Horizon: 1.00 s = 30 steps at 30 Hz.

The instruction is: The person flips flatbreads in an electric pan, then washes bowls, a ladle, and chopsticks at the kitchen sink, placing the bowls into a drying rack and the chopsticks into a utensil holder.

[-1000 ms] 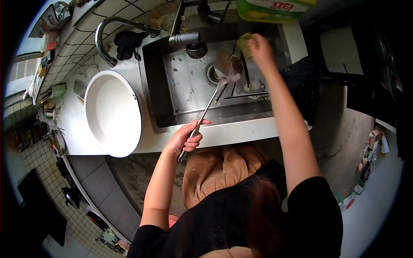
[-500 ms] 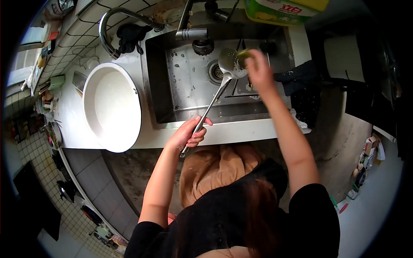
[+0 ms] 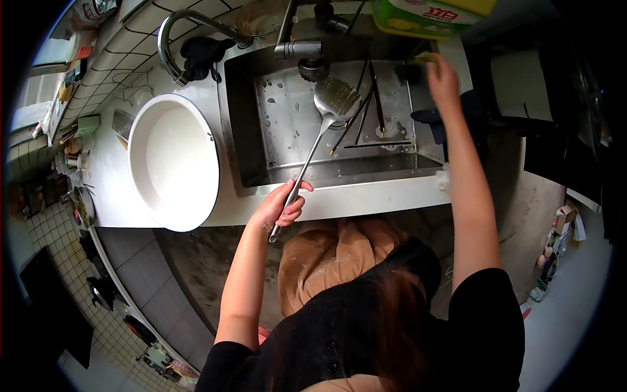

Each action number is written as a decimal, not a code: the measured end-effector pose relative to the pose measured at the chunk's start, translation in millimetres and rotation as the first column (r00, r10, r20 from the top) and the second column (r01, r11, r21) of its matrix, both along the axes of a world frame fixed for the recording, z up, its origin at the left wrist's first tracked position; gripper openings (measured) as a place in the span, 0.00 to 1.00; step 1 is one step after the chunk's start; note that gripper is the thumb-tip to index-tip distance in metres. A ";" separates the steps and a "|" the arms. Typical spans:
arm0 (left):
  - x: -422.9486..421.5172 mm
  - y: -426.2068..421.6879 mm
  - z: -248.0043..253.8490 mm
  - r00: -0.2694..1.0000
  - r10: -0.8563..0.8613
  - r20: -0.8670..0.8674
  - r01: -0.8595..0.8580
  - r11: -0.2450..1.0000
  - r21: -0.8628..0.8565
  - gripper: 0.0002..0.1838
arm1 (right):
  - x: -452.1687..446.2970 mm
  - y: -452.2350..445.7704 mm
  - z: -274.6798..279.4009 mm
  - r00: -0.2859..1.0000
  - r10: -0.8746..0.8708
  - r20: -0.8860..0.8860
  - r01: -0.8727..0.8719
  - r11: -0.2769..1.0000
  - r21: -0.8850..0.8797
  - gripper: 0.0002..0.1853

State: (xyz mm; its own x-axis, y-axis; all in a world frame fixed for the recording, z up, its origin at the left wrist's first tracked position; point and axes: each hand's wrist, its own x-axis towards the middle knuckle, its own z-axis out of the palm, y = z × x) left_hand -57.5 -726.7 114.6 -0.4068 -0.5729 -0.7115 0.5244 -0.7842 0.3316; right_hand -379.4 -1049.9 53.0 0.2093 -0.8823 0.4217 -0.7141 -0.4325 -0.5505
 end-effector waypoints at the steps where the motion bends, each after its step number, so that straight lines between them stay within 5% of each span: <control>1: -1.9 -0.9 1.6 0.995 -0.002 0.099 0.004 1.000 -0.020 0.21 | -15.3 -4.8 9.3 0.995 -0.049 -0.090 0.041 0.996 -0.080 0.14; 4: -6.4 -2.4 7.4 0.934 -0.041 0.355 0.071 0.995 -0.073 0.19 | -60.9 -14.8 -9.4 0.907 -0.158 -0.391 0.150 0.987 -0.052 0.16; 7: -3.6 -4.4 14.4 0.851 -0.100 0.516 0.159 0.985 -0.071 0.19 | -38.0 7.3 -7.3 0.680 -0.319 -0.661 0.398 0.917 -0.034 0.22; 10: -2.9 -0.8 15.6 0.794 -0.080 0.602 0.155 0.985 -0.074 0.19 | 21.6 2.2 1.4 0.850 -0.061 -0.523 0.057 0.998 -0.023 0.27; 11: -2.6 0.6 15.3 0.790 -0.075 0.608 0.147 0.987 -0.071 0.18 | 52.0 0.5 9.6 0.887 0.041 -0.460 0.023 0.991 0.132 0.28; 14: -0.3 1.7 17.3 0.782 -0.052 0.621 0.125 0.989 -0.074 0.17 | 122.8 -12.5 25.3 0.847 0.155 -0.509 -0.050 0.976 0.213 0.36; 19: 0.1 0.9 24.3 0.807 -0.012 0.591 0.103 0.987 -0.121 0.16 | 157.8 -46.5 8.5 0.770 0.094 -0.631 -0.010 0.991 0.135 0.35; 22: 0.7 2.5 23.5 0.813 -0.013 0.582 0.094 0.990 -0.108 0.17 | 161.2 -33.9 10.2 0.769 0.138 -0.624 0.023 0.969 0.244 0.34; 25: 0.4 5.5 21.2 0.829 0.017 0.559 0.070 0.988 -0.135 0.17 | 163.3 -2.5 10.2 0.885 0.077 -0.460 0.055 0.962 0.268 0.31; 28: -0.8 7.6 15.3 0.839 0.028 0.543 0.055 0.989 -0.136 0.17 | 173.4 29.0 -21.6 0.998 0.056 0.005 -0.050 0.860 0.507 0.27; 30: -4.3 6.7 15.5 0.828 0.026 0.561 0.049 0.992 -0.120 0.16 | 186.4 53.2 -48.7 0.963 -0.009 0.269 -0.165 0.770 0.616 0.23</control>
State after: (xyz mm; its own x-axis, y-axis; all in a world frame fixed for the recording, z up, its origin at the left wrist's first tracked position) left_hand -61.8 -720.0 130.1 0.0329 -0.6689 -0.7426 0.2100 -0.7218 0.6595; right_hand -193.0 -996.7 4.3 0.2574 -0.9503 -0.1753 -0.4995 0.0244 -0.8659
